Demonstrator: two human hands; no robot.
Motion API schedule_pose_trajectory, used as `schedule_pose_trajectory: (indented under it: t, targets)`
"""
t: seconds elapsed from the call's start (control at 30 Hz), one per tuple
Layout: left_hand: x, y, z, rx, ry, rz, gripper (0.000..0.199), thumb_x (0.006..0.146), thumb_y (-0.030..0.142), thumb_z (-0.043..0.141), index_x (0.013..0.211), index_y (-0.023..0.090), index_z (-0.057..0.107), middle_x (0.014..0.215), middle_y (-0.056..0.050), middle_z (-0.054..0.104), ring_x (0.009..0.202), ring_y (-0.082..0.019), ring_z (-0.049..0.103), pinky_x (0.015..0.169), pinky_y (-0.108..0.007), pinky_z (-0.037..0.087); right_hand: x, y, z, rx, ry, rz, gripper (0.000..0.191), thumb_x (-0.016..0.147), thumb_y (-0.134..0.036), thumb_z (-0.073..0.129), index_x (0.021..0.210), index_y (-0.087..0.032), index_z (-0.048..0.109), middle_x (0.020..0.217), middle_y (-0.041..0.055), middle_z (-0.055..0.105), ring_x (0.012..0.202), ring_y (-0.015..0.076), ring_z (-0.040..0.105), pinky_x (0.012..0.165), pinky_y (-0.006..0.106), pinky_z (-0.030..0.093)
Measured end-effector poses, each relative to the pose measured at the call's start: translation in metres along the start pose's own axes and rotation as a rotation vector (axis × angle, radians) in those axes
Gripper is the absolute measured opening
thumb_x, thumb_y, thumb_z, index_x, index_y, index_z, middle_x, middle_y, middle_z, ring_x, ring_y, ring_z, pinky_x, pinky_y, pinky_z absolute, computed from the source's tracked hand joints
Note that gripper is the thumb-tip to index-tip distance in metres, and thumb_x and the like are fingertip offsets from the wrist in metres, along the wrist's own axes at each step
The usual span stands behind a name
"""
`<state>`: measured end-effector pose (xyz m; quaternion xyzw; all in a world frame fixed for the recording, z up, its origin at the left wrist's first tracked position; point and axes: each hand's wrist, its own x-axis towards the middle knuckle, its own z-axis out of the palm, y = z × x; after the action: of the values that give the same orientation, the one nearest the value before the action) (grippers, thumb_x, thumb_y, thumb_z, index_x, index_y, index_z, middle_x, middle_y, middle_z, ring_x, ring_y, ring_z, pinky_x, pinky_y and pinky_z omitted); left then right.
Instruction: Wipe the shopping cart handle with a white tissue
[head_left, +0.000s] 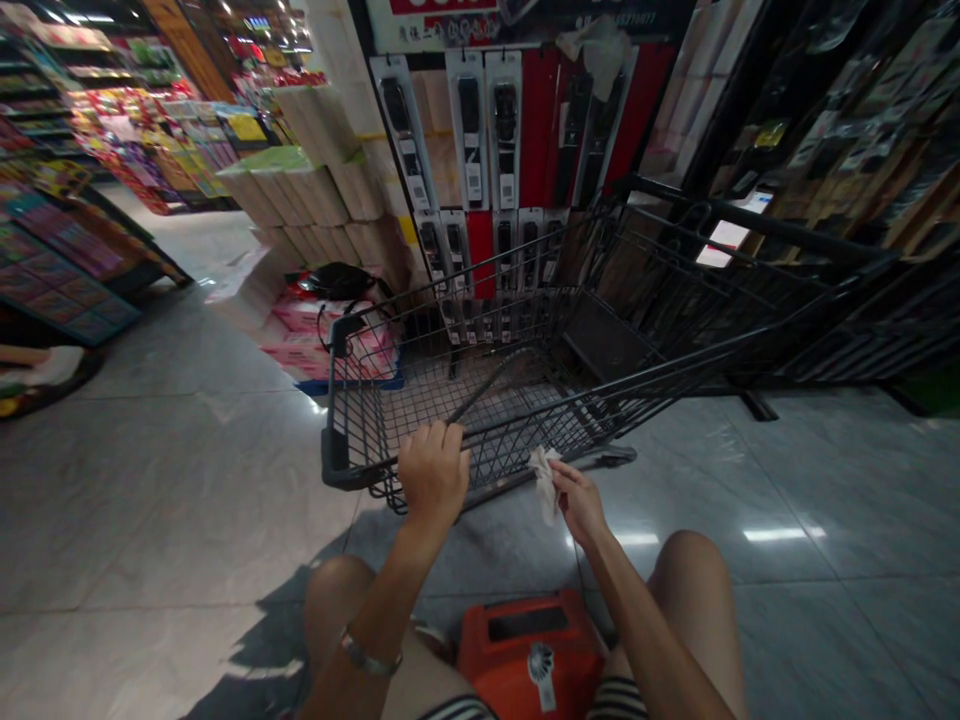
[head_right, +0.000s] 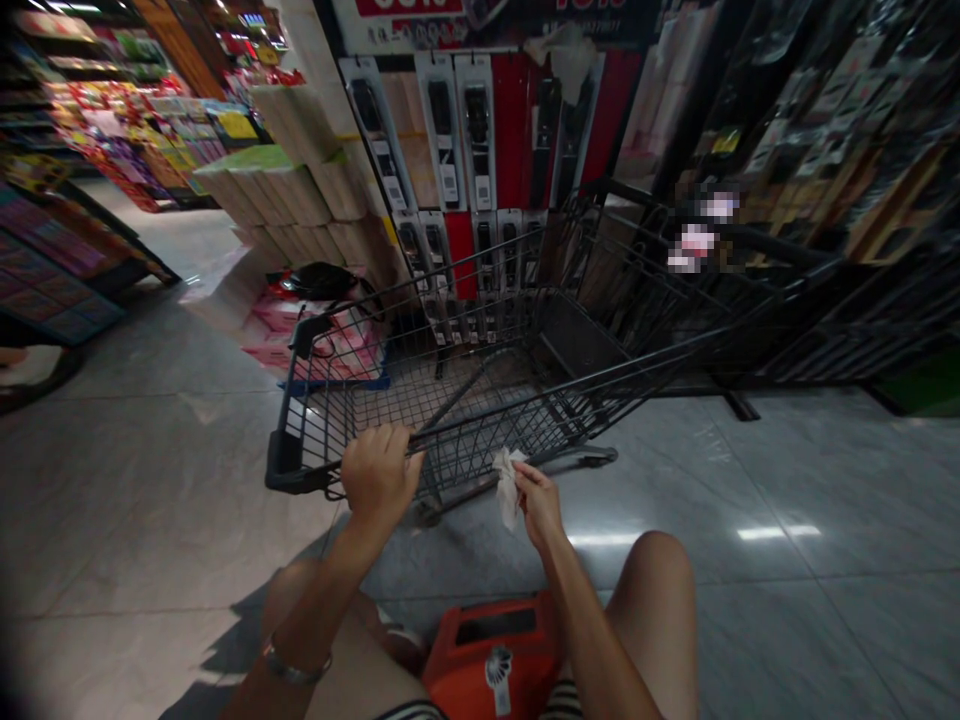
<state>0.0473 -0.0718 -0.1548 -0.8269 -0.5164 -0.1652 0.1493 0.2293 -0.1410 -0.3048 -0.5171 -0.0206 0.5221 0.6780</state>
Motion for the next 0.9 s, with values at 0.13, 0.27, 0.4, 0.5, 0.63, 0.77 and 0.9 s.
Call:
schedule_pose_trajectory:
  t: [0.13, 0.27, 0.4, 0.5, 0.63, 0.77, 0.9]
  targets:
    - [-0.001, 0.002, -0.001, -0.009, -0.005, -0.007, 0.012, 0.075, 0.026, 0.06, 0.084, 0.02, 0.057, 0.079, -0.004, 0.057, 0.081, -0.024, 0.048, 0.068, -0.035, 0.033, 0.002, 0.009, -0.003, -0.015, -0.063, -0.029, 0.046, 0.04, -0.013, 0.078, 0.085, -0.018, 0.071, 0.083, 0.0037, 0.073, 0.071, 0.0166, 0.065, 0.062, 0.027, 0.051]
    - [-0.002, 0.003, -0.001, -0.015, -0.006, -0.005, 0.012, 0.075, 0.026, 0.06, 0.085, 0.02, 0.057, 0.079, -0.004, 0.057, 0.08, -0.023, 0.049, 0.068, -0.035, 0.032, 0.004, 0.014, -0.004, -0.109, -0.029, -0.071, 0.044, 0.041, -0.02, 0.081, 0.084, -0.017, 0.071, 0.077, 0.0025, 0.072, 0.067, 0.0159, 0.064, 0.065, 0.028, 0.049]
    - [-0.001, 0.004, -0.002, -0.032, -0.001, -0.007, 0.012, 0.075, 0.025, 0.059, 0.086, 0.02, 0.058, 0.078, -0.004, 0.058, 0.08, -0.023, 0.049, 0.067, -0.035, 0.032, 0.003, 0.01, -0.006, -0.258, -0.019, -0.118, 0.039, 0.049, -0.036, 0.08, 0.082, -0.017, 0.072, 0.073, 0.0023, 0.071, 0.064, 0.0151, 0.061, 0.063, 0.027, 0.047]
    - [-0.001, 0.005, -0.002, -0.031, 0.001, -0.006, 0.01, 0.076, 0.024, 0.058, 0.085, 0.02, 0.058, 0.078, -0.004, 0.057, 0.08, -0.023, 0.049, 0.067, -0.035, 0.032, 0.001, 0.001, -0.013, -0.309, -0.055, -0.114, 0.033, 0.048, -0.037, 0.081, 0.07, -0.014, 0.072, 0.064, 0.0023, 0.068, 0.058, 0.0139, 0.057, 0.057, 0.025, 0.043]
    - [-0.001, 0.005, -0.002, -0.028, -0.011, -0.013, 0.01, 0.076, 0.024, 0.058, 0.085, 0.02, 0.057, 0.078, -0.004, 0.057, 0.08, -0.024, 0.049, 0.067, -0.035, 0.033, 0.005, -0.007, -0.017, -0.33, -0.089, -0.079, 0.032, 0.042, -0.034, 0.084, 0.057, -0.011, 0.067, 0.054, 0.003, 0.064, 0.049, 0.0117, 0.052, 0.05, 0.023, 0.039]
    - [-0.001, 0.006, -0.003, -0.024, -0.012, -0.011, 0.01, 0.076, 0.025, 0.057, 0.085, 0.02, 0.057, 0.078, -0.005, 0.057, 0.081, -0.024, 0.049, 0.068, -0.035, 0.033, 0.02, 0.003, -0.002, -0.258, 0.024, -0.113, 0.039, 0.042, -0.039, 0.082, 0.065, -0.016, 0.062, 0.056, -0.0004, 0.063, 0.049, 0.0113, 0.053, 0.048, 0.022, 0.039]
    - [-0.002, 0.007, -0.005, -0.02, -0.025, -0.019, 0.01, 0.076, 0.025, 0.056, 0.085, 0.021, 0.057, 0.079, -0.004, 0.058, 0.081, -0.023, 0.05, 0.068, -0.035, 0.033, 0.034, 0.024, 0.013, -0.182, 0.188, -0.182, 0.043, 0.042, -0.047, 0.079, 0.06, -0.02, 0.05, 0.048, -0.0051, 0.056, 0.045, 0.0107, 0.051, 0.046, 0.022, 0.039]
